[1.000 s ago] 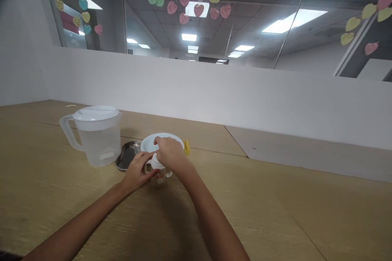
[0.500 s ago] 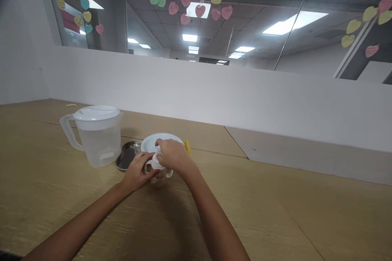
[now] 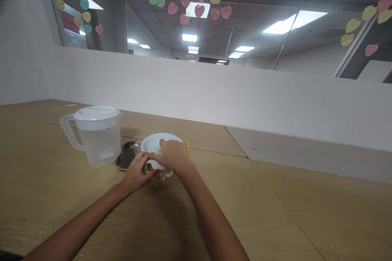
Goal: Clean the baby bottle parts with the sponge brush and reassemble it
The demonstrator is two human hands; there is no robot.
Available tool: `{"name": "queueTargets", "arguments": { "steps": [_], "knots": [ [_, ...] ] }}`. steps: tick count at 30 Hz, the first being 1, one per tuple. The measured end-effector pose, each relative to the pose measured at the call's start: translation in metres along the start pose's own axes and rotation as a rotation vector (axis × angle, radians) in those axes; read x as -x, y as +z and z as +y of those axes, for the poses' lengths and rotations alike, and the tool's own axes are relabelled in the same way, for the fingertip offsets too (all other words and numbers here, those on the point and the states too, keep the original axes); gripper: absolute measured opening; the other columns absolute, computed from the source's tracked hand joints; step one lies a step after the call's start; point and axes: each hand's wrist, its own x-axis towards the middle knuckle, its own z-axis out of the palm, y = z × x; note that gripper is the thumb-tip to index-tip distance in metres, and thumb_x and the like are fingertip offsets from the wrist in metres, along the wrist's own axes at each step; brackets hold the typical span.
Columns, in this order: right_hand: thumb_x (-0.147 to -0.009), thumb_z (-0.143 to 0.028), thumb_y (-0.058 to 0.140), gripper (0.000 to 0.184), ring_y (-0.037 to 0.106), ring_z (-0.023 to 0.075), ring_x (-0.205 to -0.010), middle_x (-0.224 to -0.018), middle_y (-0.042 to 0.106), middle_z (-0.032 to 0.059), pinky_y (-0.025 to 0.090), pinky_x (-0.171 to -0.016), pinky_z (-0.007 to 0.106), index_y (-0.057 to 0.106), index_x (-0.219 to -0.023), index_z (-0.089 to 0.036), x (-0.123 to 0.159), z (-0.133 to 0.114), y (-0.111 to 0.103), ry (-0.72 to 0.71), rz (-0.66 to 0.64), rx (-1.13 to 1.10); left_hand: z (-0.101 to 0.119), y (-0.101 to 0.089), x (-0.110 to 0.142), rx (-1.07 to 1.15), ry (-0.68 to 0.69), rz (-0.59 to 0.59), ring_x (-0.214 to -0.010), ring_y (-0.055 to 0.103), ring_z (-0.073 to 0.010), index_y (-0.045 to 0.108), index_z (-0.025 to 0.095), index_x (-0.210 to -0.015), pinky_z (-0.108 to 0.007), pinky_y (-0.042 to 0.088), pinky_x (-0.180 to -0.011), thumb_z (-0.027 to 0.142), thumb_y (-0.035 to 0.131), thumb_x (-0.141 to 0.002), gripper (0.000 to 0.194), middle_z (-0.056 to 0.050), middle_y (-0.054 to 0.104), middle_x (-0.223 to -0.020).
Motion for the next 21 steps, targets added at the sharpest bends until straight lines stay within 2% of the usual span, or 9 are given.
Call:
{"name": "queueTargets", "arguments": {
  "steps": [3,7,11,13,16,21],
  "knots": [
    [-0.075,-0.040,0.052,0.048,0.059,0.0204,-0.092,-0.100,0.064,0.0083,0.040,-0.069,0.025,0.050,-0.117,-0.018,0.001,-0.001,0.001,-0.073,-0.032,-0.022,0.000,0.001,0.000,0.016,-0.056,0.006,-0.090,0.056,-0.0214,0.053,0.020,-0.111,-0.036,0.045,-0.081,0.051,0.061,-0.070,0.052,-0.006,0.061,-0.094],
    [-0.080,-0.050,0.044,0.044,0.061,0.0214,-0.083,-0.087,0.065,0.0094,0.040,-0.066,0.027,0.056,-0.104,-0.015,-0.006,-0.010,0.010,0.017,0.023,0.042,0.000,0.001,0.001,0.006,-0.071,0.021,-0.096,0.056,-0.0236,0.049,0.019,-0.116,-0.038,0.045,-0.084,0.051,0.061,-0.069,0.058,-0.008,0.060,-0.098],
    [-0.077,-0.061,0.043,0.052,0.060,0.0206,-0.083,-0.088,0.065,0.0093,0.039,-0.064,0.026,0.060,-0.095,-0.015,-0.008,-0.005,0.009,0.033,-0.029,0.001,0.001,0.000,0.001,0.008,-0.074,0.027,-0.098,0.056,-0.0239,0.047,0.019,-0.117,-0.038,0.045,-0.085,0.049,0.062,-0.069,0.059,-0.008,0.060,-0.100],
    [-0.074,-0.058,0.049,0.051,0.059,0.0191,-0.084,-0.091,0.065,0.0077,0.038,-0.065,0.024,0.059,-0.102,-0.017,-0.006,0.003,0.005,-0.005,-0.054,-0.047,0.002,-0.001,0.000,0.015,-0.083,0.024,-0.094,0.057,-0.0227,0.047,0.019,-0.117,-0.037,0.045,-0.084,0.048,0.063,-0.067,0.060,-0.006,0.061,-0.094],
    [-0.071,-0.045,0.057,0.053,0.058,0.0169,-0.085,-0.098,0.064,0.0052,0.037,-0.064,0.022,0.050,-0.118,-0.022,-0.003,0.009,0.003,-0.080,-0.066,-0.120,0.003,0.001,0.000,0.044,-0.110,0.043,-0.088,0.057,-0.0210,0.044,0.019,-0.119,-0.035,0.046,-0.081,0.049,0.064,-0.066,0.065,-0.003,0.060,-0.086],
    [-0.079,-0.045,0.046,0.042,0.059,0.0206,-0.080,-0.089,0.063,0.0105,0.037,-0.060,0.025,0.052,-0.107,-0.014,-0.004,-0.008,0.010,-0.009,0.003,-0.009,0.007,0.007,0.004,0.102,-0.163,0.093,-0.087,0.056,-0.0193,0.038,0.018,-0.120,-0.036,0.045,-0.081,0.049,0.065,-0.066,0.068,-0.002,0.058,-0.083]
  ]
}}
